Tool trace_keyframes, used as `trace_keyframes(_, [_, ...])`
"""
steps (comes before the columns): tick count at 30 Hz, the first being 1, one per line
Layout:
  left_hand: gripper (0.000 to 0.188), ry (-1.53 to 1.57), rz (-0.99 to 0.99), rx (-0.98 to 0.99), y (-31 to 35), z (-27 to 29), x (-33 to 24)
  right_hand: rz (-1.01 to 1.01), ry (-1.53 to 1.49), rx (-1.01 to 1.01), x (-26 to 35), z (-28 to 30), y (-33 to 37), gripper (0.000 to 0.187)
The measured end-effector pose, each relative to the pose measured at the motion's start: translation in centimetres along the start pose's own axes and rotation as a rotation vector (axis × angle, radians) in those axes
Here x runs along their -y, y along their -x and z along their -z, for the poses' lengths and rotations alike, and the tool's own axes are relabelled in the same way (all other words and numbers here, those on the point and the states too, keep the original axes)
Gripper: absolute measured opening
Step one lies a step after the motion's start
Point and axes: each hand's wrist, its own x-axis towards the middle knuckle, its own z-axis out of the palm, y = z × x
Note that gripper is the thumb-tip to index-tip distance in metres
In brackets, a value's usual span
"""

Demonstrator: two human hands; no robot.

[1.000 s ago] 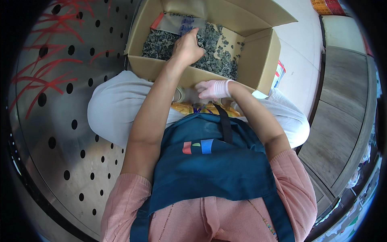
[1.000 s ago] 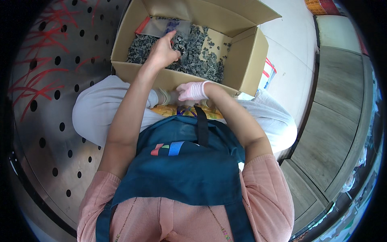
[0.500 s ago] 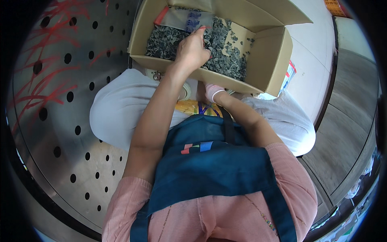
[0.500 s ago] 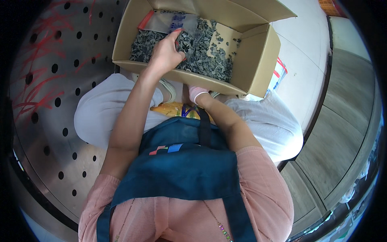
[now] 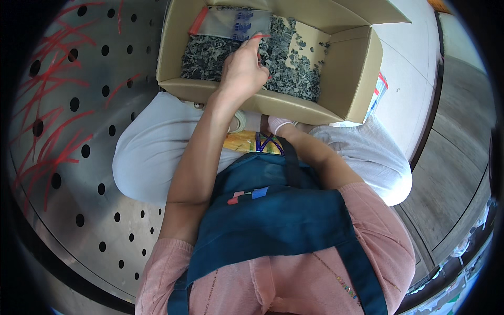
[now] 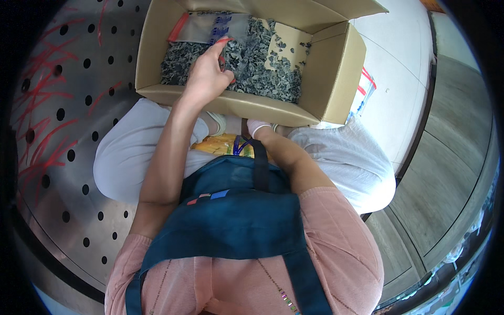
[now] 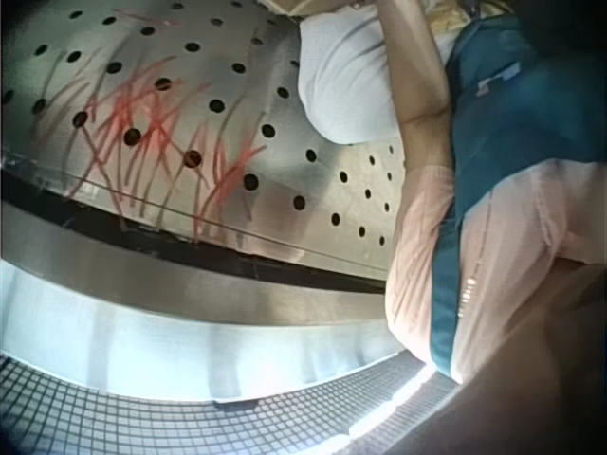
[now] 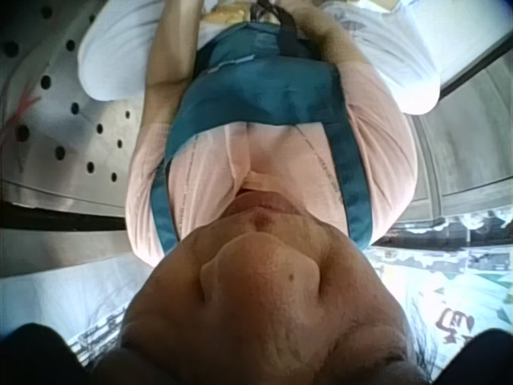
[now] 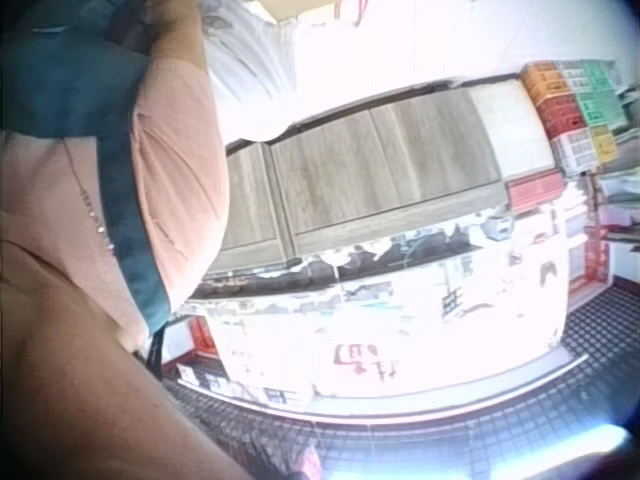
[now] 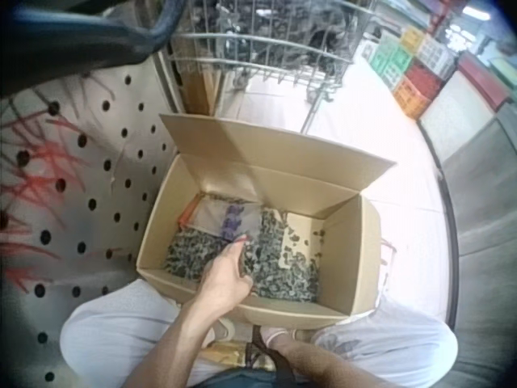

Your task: The person scoops small metal fasteners from a cardboard box into clear plastic bags. They seal each bag and place it into a wire basket. The person repeats this process multiple times.

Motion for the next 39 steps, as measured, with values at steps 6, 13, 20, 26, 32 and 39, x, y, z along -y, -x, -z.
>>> trace_keyframes(6, [0.077, -0.023, 0.011, 0.022, 0.3, 0.5, -0.4, -0.103, 0.089, -0.101, 0.6, -2.5, -1.4, 0.037])
trace_keyframes(13, [0.070, -0.040, 0.048, 0.039, 0.5, 0.9, -1.1, -0.126, -0.062, -0.218, -0.3, -4.9, -2.2, 0.036])
trace_keyframes(20, [0.068, -0.044, 0.042, 0.054, 0.5, 0.7, -1.1, -0.172, -0.090, -0.408, 0.0, -5.2, -2.0, 0.031])
trace_keyframes(26, [0.068, -0.067, 0.016, 0.013, 0.4, 0.6, -0.7, -0.105, -0.041, -0.309, 0.7, -4.3, -0.9, 0.028])
trace_keyframes(32, [0.076, -0.078, 0.053, -0.019, 0.3, 0.8, 0.2, 0.117, 0.031, -0.154, 0.9, -1.6, 3.6, 0.025])
trace_keyframes(39, [0.079, -0.113, 0.049, -0.021, 0.6, 1.2, 0.1, 0.529, -0.347, -0.074, -0.4, 17.3, 15.6, 0.022])
